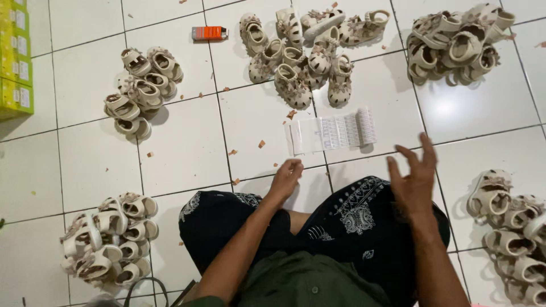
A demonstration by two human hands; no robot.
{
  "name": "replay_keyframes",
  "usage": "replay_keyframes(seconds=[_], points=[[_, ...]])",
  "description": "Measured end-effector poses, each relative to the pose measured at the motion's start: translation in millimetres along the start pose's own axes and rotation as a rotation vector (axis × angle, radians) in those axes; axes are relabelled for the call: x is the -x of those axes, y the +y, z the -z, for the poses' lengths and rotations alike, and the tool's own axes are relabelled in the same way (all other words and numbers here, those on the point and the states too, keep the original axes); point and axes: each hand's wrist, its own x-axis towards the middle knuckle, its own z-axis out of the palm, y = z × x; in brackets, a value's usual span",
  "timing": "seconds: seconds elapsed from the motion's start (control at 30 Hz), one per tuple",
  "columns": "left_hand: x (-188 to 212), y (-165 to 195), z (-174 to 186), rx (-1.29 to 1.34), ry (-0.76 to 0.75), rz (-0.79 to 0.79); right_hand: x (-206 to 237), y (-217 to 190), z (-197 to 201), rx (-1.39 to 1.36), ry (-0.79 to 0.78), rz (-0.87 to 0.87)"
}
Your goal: The person sits on the floor and repeatedly picks up individual sandals from surrounding piles. They turn each sandal over to inspect the sole and upper, then place it back down. The person also flips through a small notebook placed on the floor between the piles.
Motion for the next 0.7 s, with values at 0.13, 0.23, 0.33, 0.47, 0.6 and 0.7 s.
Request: replay_keyframes(seconds=[0.13,0.23,0.33,0.47,0.6,0.7], points=[[-67,55,21,-0.517,0.304,-0.451,-6,-23,-23,0.102,-0.063,0.172],[-118,95,34,-0.710,0.390,-0.429,-2,-14,-23,0.077,-0.063,0.082],[-160,121,47,-1.001,0.449,-0.509,-2,-4,-28,0.038,-0.049,0.007],[-178,127,61,-1.312,0.384,-0.689,-9,1,-35,0.028,-0.041,-0.081],[-157,120,83,-1.034,0.171,-0.723,-20,3,-40,-0.041,-0.084,-0.151],[-121,109,94,-0.470,0.074,-0.205,-24,-2,-40,-0.061,-0.151,-0.211]])
